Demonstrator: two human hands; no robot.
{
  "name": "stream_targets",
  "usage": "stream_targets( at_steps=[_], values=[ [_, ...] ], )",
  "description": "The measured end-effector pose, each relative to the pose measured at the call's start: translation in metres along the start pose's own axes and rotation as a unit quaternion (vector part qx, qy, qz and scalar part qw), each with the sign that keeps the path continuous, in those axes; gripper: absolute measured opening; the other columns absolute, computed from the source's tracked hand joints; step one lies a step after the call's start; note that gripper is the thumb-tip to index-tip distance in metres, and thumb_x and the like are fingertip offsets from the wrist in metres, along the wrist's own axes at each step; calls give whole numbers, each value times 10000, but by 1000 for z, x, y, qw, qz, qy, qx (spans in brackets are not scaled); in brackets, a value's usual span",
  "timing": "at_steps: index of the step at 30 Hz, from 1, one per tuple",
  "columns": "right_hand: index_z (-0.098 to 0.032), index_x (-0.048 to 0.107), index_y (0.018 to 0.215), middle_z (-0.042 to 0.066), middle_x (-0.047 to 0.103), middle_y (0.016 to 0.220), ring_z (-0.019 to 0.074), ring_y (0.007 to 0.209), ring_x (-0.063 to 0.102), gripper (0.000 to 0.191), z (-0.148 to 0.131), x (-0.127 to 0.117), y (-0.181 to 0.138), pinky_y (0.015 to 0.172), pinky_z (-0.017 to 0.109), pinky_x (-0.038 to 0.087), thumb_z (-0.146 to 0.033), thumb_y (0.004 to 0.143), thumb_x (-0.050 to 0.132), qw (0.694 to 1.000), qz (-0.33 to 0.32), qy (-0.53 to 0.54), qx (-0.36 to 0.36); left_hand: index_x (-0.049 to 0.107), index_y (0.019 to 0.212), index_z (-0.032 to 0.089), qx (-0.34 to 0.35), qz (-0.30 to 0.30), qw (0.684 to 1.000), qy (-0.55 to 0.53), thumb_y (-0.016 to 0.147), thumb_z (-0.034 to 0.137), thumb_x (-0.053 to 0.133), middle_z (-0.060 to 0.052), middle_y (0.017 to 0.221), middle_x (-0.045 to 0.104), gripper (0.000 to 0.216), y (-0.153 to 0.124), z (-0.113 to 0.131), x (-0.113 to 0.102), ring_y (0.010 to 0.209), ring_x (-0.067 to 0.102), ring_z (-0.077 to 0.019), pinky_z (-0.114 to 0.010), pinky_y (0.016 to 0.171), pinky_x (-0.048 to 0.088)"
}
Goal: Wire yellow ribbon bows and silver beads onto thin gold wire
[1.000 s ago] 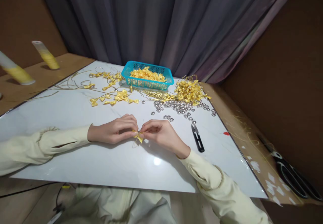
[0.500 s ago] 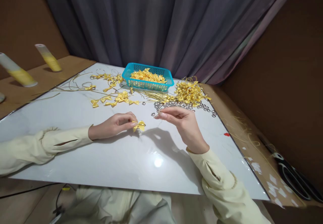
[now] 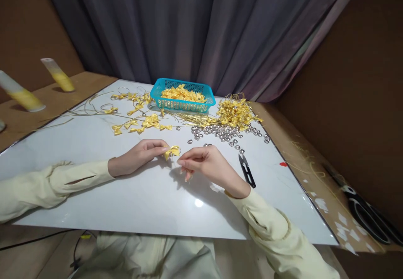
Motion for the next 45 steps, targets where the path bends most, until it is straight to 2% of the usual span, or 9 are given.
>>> stream_targets(
  at_steps=[5,11,17,20,38,45],
  values=[
    [-131,705,730,3,595,511,66,368,488,277,0,-7,0,413,202,428,-403,716,658,998,45,-47,2,595,773,116,4,-12,1000,-3,816,333,559,-23,734,587,224,0,-3,0,667,521,-112,-247,659,407],
    [-126,696,781,13,608,541,89,420,522,258,-1,-5,-1,486,229,458,-371,756,619,997,33,-60,-27,599,779,112,8,-25,1000,-13,822,305,557,-22,747,583,202,0,-2,1,684,515,-112,-248,673,395],
    [-130,697,777,1,594,469,98,409,531,236,-13,-7,-7,505,229,461,-337,788,582,986,83,-138,-50,602,776,112,3,-31,999,-17,821,291,557,-18,740,572,190,-1,-1,3,678,502,-111,-244,662,387],
    [-131,696,763,3,602,466,96,396,537,227,-15,-6,-8,489,219,457,-320,790,573,983,86,-153,-52,601,782,110,1,-30,999,-17,816,296,561,-20,739,571,194,-1,-1,3,673,503,-113,-246,654,388],
    [-105,684,736,-3,574,463,62,380,485,214,-5,-3,-6,446,184,385,-274,795,567,993,57,-103,-8,583,775,122,40,-54,997,25,830,324,543,-24,746,559,213,-5,7,8,691,512,-127,-265,679,398],
    [-113,667,738,2,586,540,65,386,496,226,-4,-2,-4,437,204,395,-331,764,615,998,53,-23,-20,615,756,124,-12,-42,997,-59,796,306,581,-24,736,579,190,-2,-1,6,693,494,-125,-254,676,361]
  ],
)
Point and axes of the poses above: each hand's wrist, its own y-axis towards the middle knuckle, its own x-axis out of the palm, z = x × y, the point moved 7 cm from there along y, towards the middle knuckle
